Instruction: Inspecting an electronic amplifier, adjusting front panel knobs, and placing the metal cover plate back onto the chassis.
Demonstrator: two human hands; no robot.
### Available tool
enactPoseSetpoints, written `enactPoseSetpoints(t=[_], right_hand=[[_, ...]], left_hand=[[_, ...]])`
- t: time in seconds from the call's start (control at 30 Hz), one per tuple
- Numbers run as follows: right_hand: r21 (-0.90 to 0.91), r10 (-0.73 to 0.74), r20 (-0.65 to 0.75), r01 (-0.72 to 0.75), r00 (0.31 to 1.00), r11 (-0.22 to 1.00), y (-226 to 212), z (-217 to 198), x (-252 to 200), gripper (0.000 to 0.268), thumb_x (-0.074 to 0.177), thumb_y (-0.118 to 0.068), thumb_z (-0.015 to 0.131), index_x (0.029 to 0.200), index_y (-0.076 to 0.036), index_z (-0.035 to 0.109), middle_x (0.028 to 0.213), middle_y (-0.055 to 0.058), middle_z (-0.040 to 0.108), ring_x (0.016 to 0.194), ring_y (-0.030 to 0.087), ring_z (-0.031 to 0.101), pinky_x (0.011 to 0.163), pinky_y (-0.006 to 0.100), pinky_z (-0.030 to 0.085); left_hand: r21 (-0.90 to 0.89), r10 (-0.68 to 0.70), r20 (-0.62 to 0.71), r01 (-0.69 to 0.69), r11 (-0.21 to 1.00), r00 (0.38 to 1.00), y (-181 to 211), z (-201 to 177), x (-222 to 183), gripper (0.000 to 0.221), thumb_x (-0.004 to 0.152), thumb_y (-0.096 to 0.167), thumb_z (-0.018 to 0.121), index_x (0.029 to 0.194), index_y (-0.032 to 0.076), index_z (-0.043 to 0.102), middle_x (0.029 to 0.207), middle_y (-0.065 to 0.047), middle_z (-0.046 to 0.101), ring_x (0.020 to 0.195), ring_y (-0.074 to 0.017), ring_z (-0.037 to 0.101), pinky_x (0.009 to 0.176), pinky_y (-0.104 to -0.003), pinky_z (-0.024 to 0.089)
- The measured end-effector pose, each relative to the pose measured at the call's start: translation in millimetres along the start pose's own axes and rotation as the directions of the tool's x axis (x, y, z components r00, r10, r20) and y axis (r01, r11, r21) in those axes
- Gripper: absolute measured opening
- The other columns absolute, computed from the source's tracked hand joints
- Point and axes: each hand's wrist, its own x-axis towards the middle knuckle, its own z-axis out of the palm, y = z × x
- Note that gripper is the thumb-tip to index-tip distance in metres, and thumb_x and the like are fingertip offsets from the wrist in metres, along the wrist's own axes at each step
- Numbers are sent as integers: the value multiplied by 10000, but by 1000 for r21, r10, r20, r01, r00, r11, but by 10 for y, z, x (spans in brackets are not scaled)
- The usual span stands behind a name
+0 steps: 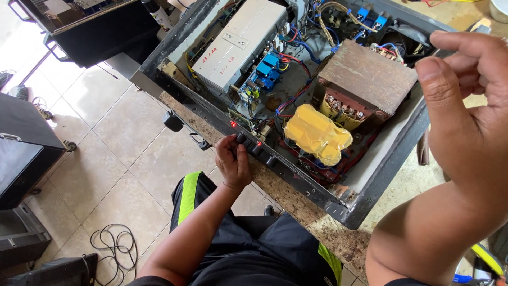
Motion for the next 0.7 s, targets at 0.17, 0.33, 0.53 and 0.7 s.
enactPoseSetpoints(t=[0.17, 0.33, 0.53, 0.7], right_hand=[[-28, -2, -3, 1, 1000, 1000, 117, 2, -15, 269, 1378, 27, 583, 1570, 216, 588, 1172, 252, 562, 1069, 318, 569, 978, 410, 445], [-19, 33, -35, -34, 999, 999, 199, -18, -51, 256, 1398, 13, 565, 1588, 184, 561, 1172, 226, 551, 1046, 272, 526, 982, 381, 399], [-46, 43, -90, -48, 995, 998, 183, -96, -50, 260, 1404, -22, 560, 1575, 172, 574, 1170, 219, 526, 1091, 297, 565, 984, 394, 425], [-56, 18, -101, -24, 995, 998, 65, -103, -24, 191, 1382, 37, 588, 1527, 161, 587, 1167, 226, 620, 1058, 277, 582, 987, 396, 443]], left_hand=[[20, 6, 8, -6, 1000, 1000, -7, -18, 8, 245, 1008, 159, 536, 1195, 4, 511, 829, -58, 495, 664, -156, 450, 626, -321, 386], [45, -1, 17, 1, 999, 1000, -26, -29, -6, 249, 1008, 177, 539, 1190, 8, 513, 836, -56, 496, 658, -154, 445, 623, -328, 381], [43, 12, -2, -12, 999, 1000, -14, -20, 10, 263, 1004, 169, 539, 1203, -2, 532, 881, -75, 532, 706, -172, 503, 653, -327, 426], [20, 27, 8, -27, 999, 1000, 29, -17, 28, 236, 1013, 151, 528, 1194, 0, 511, 824, -58, 491, 679, -159, 448, 637, -325, 381]])
